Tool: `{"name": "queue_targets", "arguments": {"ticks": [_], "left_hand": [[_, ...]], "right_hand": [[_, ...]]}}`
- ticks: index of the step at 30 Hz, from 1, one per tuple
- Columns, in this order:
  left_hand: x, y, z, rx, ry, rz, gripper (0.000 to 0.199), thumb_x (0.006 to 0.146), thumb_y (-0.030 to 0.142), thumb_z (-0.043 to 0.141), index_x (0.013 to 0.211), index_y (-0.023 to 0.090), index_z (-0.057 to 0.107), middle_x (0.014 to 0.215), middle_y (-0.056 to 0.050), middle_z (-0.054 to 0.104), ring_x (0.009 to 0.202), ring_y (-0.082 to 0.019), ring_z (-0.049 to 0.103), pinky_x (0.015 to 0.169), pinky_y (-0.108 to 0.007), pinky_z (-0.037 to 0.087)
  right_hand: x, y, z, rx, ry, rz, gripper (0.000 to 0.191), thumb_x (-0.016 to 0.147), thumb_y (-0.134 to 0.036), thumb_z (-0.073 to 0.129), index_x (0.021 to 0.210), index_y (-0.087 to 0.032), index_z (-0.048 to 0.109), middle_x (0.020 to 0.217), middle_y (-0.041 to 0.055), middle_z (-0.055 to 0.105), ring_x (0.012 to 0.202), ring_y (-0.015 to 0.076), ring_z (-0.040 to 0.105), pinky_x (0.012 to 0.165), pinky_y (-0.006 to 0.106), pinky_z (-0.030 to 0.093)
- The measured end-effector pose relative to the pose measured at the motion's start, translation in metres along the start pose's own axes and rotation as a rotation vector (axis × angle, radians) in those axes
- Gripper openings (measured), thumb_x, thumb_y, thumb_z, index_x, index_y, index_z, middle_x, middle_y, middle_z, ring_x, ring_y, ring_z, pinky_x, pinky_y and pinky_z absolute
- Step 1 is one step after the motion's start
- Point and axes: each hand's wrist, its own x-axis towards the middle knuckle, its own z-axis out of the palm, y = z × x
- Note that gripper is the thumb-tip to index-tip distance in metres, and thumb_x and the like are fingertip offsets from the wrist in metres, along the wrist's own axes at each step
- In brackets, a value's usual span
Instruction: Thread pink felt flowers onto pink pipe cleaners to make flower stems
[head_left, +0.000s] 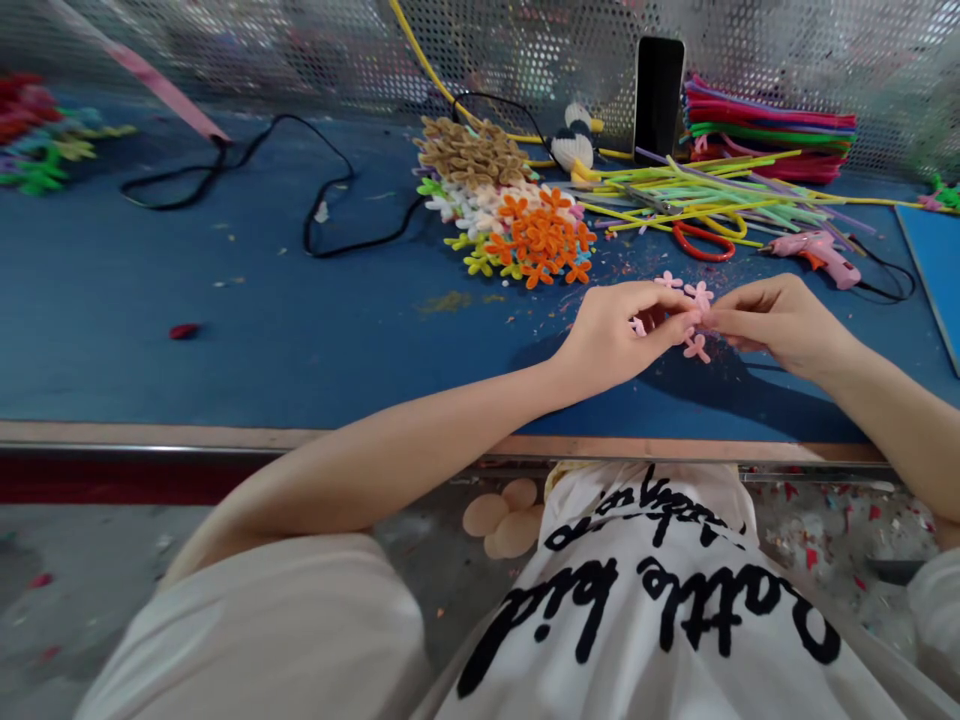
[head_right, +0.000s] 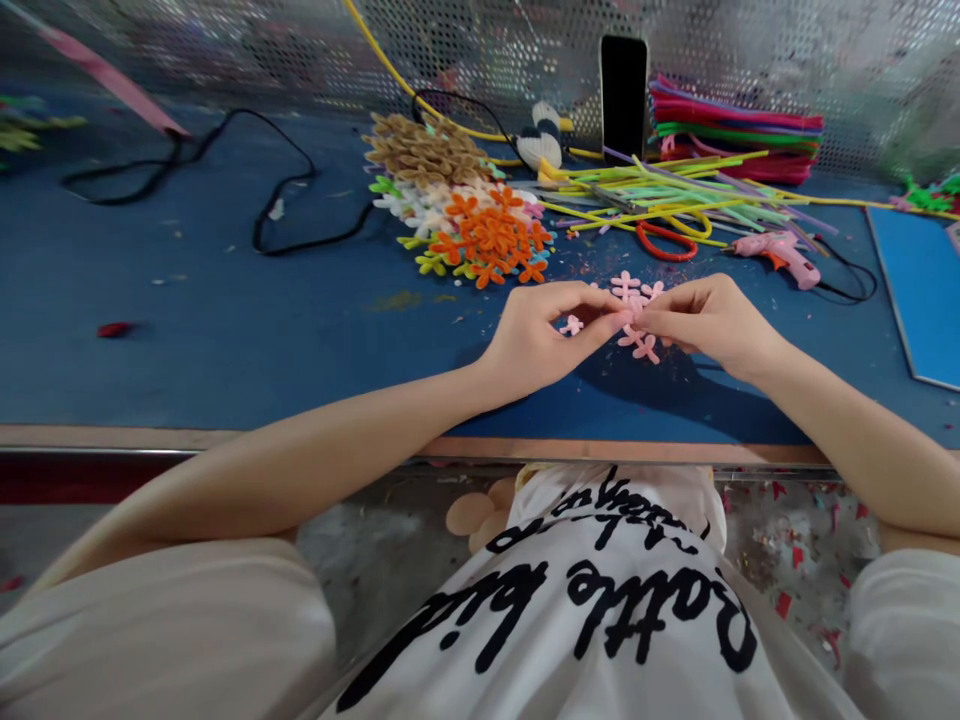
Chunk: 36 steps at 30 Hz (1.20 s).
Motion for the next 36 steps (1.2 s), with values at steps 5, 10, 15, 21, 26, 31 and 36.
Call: {"name": "queue_targets", "arguments": {"ticks": [5, 10, 15, 21, 26, 31, 36], "left_hand": [[0.0, -0.003, 0.005, -0.214, -0.042, -0.266, 0.027, 0.09, 0.039, 0.075, 0.098, 0.014, 0.081, 0.087, -0.006, 0.082, 0.074, -0.014, 0.074, 0.068, -0.022, 0.056], [0.002, -0.003, 0.006, -0.143, -0.086, -0.262, 0.024, 0.093, 0.036, 0.07, 0.09, 0.015, 0.079, 0.083, -0.004, 0.08, 0.071, -0.012, 0.071, 0.063, -0.02, 0.052], [0.003, -0.001, 0.002, 0.003, -0.177, -0.051, 0.015, 0.094, 0.025, 0.066, 0.087, 0.016, 0.076, 0.082, -0.003, 0.076, 0.073, -0.011, 0.065, 0.069, -0.021, 0.05], [0.002, -0.006, 0.005, -0.284, -0.146, -0.305, 0.038, 0.087, 0.05, 0.076, 0.098, 0.014, 0.078, 0.092, -0.007, 0.08, 0.081, -0.016, 0.073, 0.077, -0.027, 0.057], [0.003, -0.012, 0.007, -0.428, -0.025, -0.445, 0.055, 0.072, 0.063, 0.086, 0.093, 0.013, 0.08, 0.091, -0.008, 0.081, 0.081, -0.017, 0.073, 0.079, -0.029, 0.059], [0.002, -0.008, 0.008, -0.461, -0.092, -0.455, 0.057, 0.072, 0.067, 0.084, 0.088, 0.012, 0.078, 0.084, -0.007, 0.079, 0.077, -0.016, 0.072, 0.076, -0.027, 0.057], [0.003, -0.002, 0.004, -0.329, -0.138, -0.389, 0.052, 0.078, 0.065, 0.08, 0.084, 0.013, 0.078, 0.078, -0.006, 0.077, 0.07, -0.014, 0.067, 0.067, -0.024, 0.052]], "right_hand": [[-0.004, -0.001, 0.001, -0.3, 0.006, -0.247, 0.029, 0.082, -0.048, 0.083, 0.071, -0.021, 0.081, 0.071, 0.0037, 0.075, 0.059, 0.014, 0.059, 0.055, 0.028, 0.04], [-0.004, 0.004, 0.002, -0.341, -0.042, -0.275, 0.031, 0.087, -0.048, 0.079, 0.074, -0.02, 0.081, 0.077, 0.0051, 0.078, 0.064, 0.0153, 0.063, 0.058, 0.028, 0.044], [-0.002, 0.004, 0.001, -0.272, -0.128, -0.139, 0.037, 0.078, -0.053, 0.085, 0.066, -0.018, 0.079, 0.061, 0.0039, 0.071, 0.053, 0.0125, 0.054, 0.05, 0.027, 0.036], [-0.001, -0.002, 0.003, -0.183, -0.074, -0.13, 0.033, 0.078, -0.051, 0.085, 0.07, -0.019, 0.081, 0.065, 0.0038, 0.073, 0.051, 0.0107, 0.054, 0.048, 0.025, 0.039], [-0.001, -0.001, 0.002, -0.148, -0.078, -0.077, 0.032, 0.081, -0.05, 0.084, 0.077, -0.018, 0.081, 0.064, 0.0032, 0.071, 0.046, 0.0085, 0.05, 0.042, 0.024, 0.038], [-0.003, -0.004, 0.003, -0.089, -0.116, -0.06, 0.035, 0.08, -0.048, 0.086, 0.072, -0.015, 0.076, 0.062, 0.0033, 0.069, 0.044, 0.0074, 0.051, 0.041, 0.022, 0.039], [-0.002, -0.005, 0.002, 0.192, -0.224, 0.12, 0.037, 0.074, -0.046, 0.091, 0.07, -0.014, 0.071, 0.058, 0.0025, 0.064, 0.042, 0.0084, 0.049, 0.037, 0.023, 0.035]]}}
